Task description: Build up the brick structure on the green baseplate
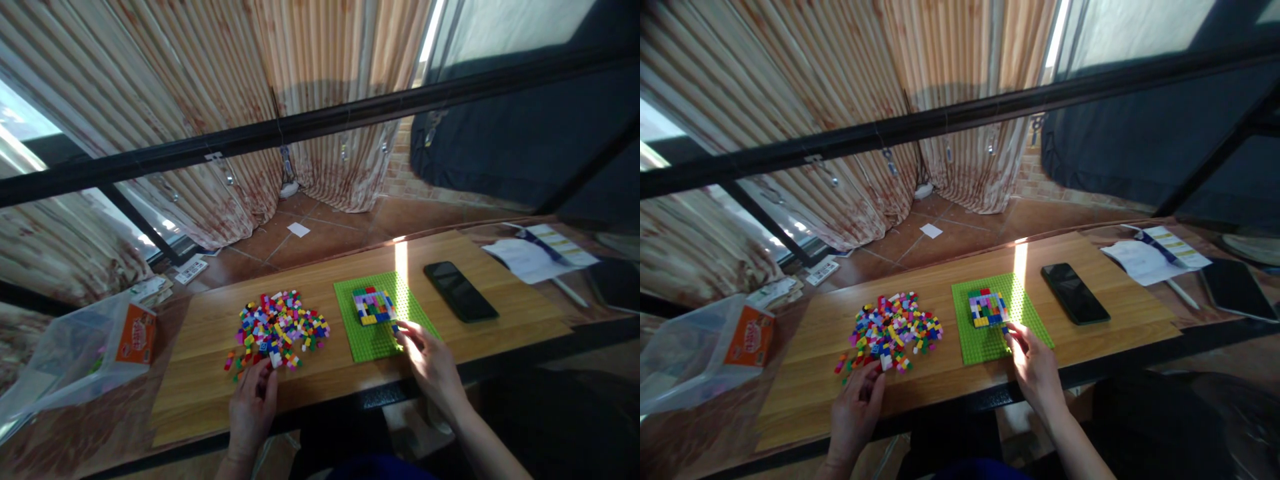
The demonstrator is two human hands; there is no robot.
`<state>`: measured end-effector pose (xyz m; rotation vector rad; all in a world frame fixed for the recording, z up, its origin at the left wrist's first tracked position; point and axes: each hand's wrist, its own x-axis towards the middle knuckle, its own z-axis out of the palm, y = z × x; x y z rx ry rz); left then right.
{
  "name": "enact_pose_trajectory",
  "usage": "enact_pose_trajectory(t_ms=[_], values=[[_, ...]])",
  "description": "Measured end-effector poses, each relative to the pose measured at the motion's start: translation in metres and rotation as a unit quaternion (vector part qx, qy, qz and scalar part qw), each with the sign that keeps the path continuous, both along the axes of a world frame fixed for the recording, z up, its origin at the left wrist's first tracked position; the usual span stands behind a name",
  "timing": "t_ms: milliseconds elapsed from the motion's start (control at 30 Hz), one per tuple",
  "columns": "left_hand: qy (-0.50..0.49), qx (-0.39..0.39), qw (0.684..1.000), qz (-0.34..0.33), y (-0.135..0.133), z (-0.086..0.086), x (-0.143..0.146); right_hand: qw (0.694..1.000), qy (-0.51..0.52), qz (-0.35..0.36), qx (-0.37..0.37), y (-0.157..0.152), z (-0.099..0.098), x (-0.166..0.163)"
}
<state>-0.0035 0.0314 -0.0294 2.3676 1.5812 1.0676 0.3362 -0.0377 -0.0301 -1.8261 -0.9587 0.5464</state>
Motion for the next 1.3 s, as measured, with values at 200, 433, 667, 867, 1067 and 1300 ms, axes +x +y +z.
enact_pose_trajectory(t_ms=[200,433,667,867,1067,1300], values=[[-0.004,-0.014,1.000,0.008,0.000,-0.001,-0.001,1.000,-0.005,-0.002,-0.004,0.001,0.001,0.000],[-0.003,-0.019,1.000,0.004,-0.001,0.002,0.000,1.000,0.014,0.008,0.001,0.001,0.000,0.002],[-0.001,-0.025,1.000,0.011,-0.001,0.002,0.000,0.999,-0.035,0.027,-0.011,-0.001,0.010,-0.009],[-0.002,-0.020,1.000,0.009,0.001,0.002,0.000,0.976,-0.168,0.124,0.062,0.011,0.016,-0.066],[-0.002,-0.018,1.000,0.007,0.003,0.001,-0.002,0.928,-0.318,0.191,0.029,0.032,0.013,-0.104],[-0.006,-0.010,1.000,0.016,0.005,0.006,0.001,0.961,-0.242,0.030,0.131,0.024,0.021,-0.028]])
